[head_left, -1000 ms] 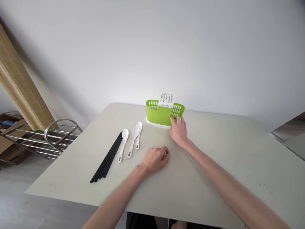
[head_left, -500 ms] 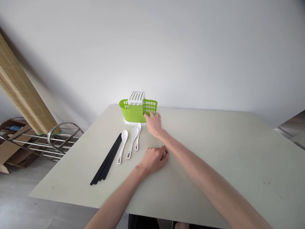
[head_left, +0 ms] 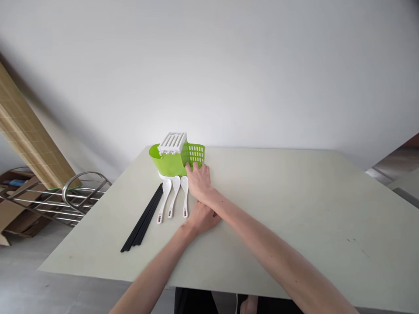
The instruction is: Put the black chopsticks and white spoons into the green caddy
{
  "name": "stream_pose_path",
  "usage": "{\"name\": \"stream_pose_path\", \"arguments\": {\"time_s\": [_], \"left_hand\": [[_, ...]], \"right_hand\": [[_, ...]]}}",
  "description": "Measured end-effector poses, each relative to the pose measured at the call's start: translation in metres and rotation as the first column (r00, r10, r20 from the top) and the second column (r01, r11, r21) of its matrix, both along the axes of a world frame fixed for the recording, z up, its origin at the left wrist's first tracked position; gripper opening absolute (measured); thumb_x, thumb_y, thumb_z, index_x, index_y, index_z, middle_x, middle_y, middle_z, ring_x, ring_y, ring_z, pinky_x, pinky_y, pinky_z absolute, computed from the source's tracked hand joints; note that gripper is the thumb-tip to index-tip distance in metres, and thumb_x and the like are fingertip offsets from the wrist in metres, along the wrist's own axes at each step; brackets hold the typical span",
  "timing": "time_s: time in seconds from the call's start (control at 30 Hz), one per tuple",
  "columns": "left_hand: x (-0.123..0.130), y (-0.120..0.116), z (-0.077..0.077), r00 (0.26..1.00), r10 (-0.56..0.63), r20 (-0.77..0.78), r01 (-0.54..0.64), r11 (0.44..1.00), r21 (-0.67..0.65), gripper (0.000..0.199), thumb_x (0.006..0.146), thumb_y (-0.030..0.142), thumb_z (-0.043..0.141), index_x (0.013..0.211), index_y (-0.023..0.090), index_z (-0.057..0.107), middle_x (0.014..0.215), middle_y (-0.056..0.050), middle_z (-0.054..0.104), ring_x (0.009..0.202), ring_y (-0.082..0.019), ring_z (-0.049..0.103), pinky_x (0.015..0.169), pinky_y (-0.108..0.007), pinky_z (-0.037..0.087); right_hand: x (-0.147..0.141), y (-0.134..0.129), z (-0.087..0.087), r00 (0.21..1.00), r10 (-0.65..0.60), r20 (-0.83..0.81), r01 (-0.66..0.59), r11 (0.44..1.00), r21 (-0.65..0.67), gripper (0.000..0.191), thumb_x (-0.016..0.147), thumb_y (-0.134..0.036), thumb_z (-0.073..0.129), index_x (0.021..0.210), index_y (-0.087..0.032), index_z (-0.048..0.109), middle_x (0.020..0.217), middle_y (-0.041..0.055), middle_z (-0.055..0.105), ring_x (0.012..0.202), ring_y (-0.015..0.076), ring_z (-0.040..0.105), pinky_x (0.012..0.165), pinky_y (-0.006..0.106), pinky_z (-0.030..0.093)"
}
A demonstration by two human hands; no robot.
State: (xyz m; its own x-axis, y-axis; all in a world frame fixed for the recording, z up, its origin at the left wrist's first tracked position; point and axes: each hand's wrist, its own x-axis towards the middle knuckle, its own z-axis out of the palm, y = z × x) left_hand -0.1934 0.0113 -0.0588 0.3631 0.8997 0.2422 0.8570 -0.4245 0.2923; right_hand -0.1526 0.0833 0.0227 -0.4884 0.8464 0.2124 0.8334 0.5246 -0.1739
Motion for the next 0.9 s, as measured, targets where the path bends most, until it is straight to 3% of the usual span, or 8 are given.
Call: {"name": "stream_pose_path", "arguments": {"time_s": [0.1,0.17,0.23,0.33,0.47,0.57,0.67,0.9], "left_hand": [[0.001,-0.002,0.001,1.0,0.017,-0.018,-0.018,1.0,-0.023,0.015,0.086,0.017,0.055,0.072,0.021,0.054,0.075,-0.006,0.068,0.07,-0.021,0.06,0.063,-0.032,0.034],[0.002,-0.005,0.003,0.998,0.04,-0.041,-0.042,0.998,-0.052,0.02,0.09,0.022,0.054,0.071,0.02,0.057,0.074,-0.007,0.07,0.067,-0.022,0.062,0.061,-0.032,0.034],[0.004,-0.008,0.006,0.998,0.051,-0.026,-0.053,0.996,-0.078,0.021,0.094,0.027,0.054,0.075,0.02,0.061,0.074,-0.006,0.071,0.064,-0.021,0.063,0.06,-0.031,0.035],[0.005,-0.011,0.011,0.998,0.026,0.05,-0.021,0.994,-0.103,0.017,0.098,0.029,0.051,0.096,0.022,0.066,0.074,-0.001,0.072,0.063,-0.018,0.064,0.059,-0.029,0.036],[0.007,-0.013,0.017,0.998,0.02,0.056,-0.014,0.993,-0.116,0.018,0.1,0.029,0.049,0.103,0.024,0.066,0.074,0.002,0.072,0.065,-0.016,0.066,0.06,-0.028,0.037],[0.008,-0.013,0.018,0.999,0.042,0.031,-0.039,0.994,-0.1,0.019,0.1,0.03,0.049,0.104,0.023,0.066,0.075,0.001,0.072,0.066,-0.017,0.066,0.061,-0.029,0.037],[0.01,-0.015,0.019,0.998,0.059,0.0,-0.059,0.996,-0.072,0.021,0.101,0.033,0.047,0.106,0.023,0.066,0.077,0.0,0.073,0.067,-0.018,0.066,0.062,-0.029,0.038],[0.012,-0.04,0.024,0.986,0.157,-0.063,-0.159,0.986,-0.039,0.02,0.102,0.029,0.046,0.104,0.022,0.064,0.08,-0.002,0.073,0.069,-0.02,0.068,0.061,-0.029,0.037]], "right_hand": [[0.02,-0.007,-0.005,0.991,0.108,-0.081,-0.109,0.994,-0.008,0.077,0.093,-0.009,0.05,0.166,-0.017,0.028,0.167,0.0204,0.032,0.13,0.0324,0.055,0.105,0.048,0.047],[0.048,-0.015,-0.01,0.965,0.205,-0.166,-0.202,0.979,0.035,0.083,0.091,-0.007,0.046,0.168,-0.02,0.021,0.175,0.0143,0.017,0.147,0.0296,0.042,0.113,0.046,0.045],[0.091,-0.026,-0.021,0.944,0.217,-0.247,-0.209,0.976,0.056,0.084,0.091,-0.007,0.042,0.169,-0.027,0.018,0.177,0.0061,0.011,0.158,0.0247,0.026,0.118,0.044,0.042],[0.175,-0.045,-0.049,0.957,0.068,-0.282,-0.07,0.998,0.001,0.075,0.1,-0.021,0.038,0.17,-0.03,0.014,0.178,0.0016,0.008,0.161,0.0229,0.022,0.121,0.044,0.042],[0.288,-0.073,-0.1,0.943,-0.237,-0.234,0.227,0.971,-0.072,0.068,0.106,-0.05,0.036,0.169,-0.028,0.023,0.174,0.0046,0.025,0.158,0.0301,0.03,0.125,0.049,0.038],[0.34,-0.092,-0.13,0.914,-0.364,-0.176,0.348,0.93,-0.117,0.073,0.105,-0.062,0.03,0.167,-0.024,0.032,0.172,0.0054,0.032,0.158,0.0336,0.031,0.125,0.054,0.037],[0.355,-0.103,-0.142,0.913,-0.374,-0.163,0.367,0.927,-0.075,0.072,0.106,-0.062,0.025,0.165,-0.022,0.038,0.17,0.0042,0.035,0.158,0.0304,0.03,0.129,0.051,0.03],[0.342,-0.1,-0.139,0.919,-0.368,-0.138,0.37,0.929,-0.016,0.069,0.107,-0.056,0.022,0.158,-0.019,0.049,0.168,0.0056,0.04,0.158,0.0279,0.031,0.13,0.049,0.028]]}}
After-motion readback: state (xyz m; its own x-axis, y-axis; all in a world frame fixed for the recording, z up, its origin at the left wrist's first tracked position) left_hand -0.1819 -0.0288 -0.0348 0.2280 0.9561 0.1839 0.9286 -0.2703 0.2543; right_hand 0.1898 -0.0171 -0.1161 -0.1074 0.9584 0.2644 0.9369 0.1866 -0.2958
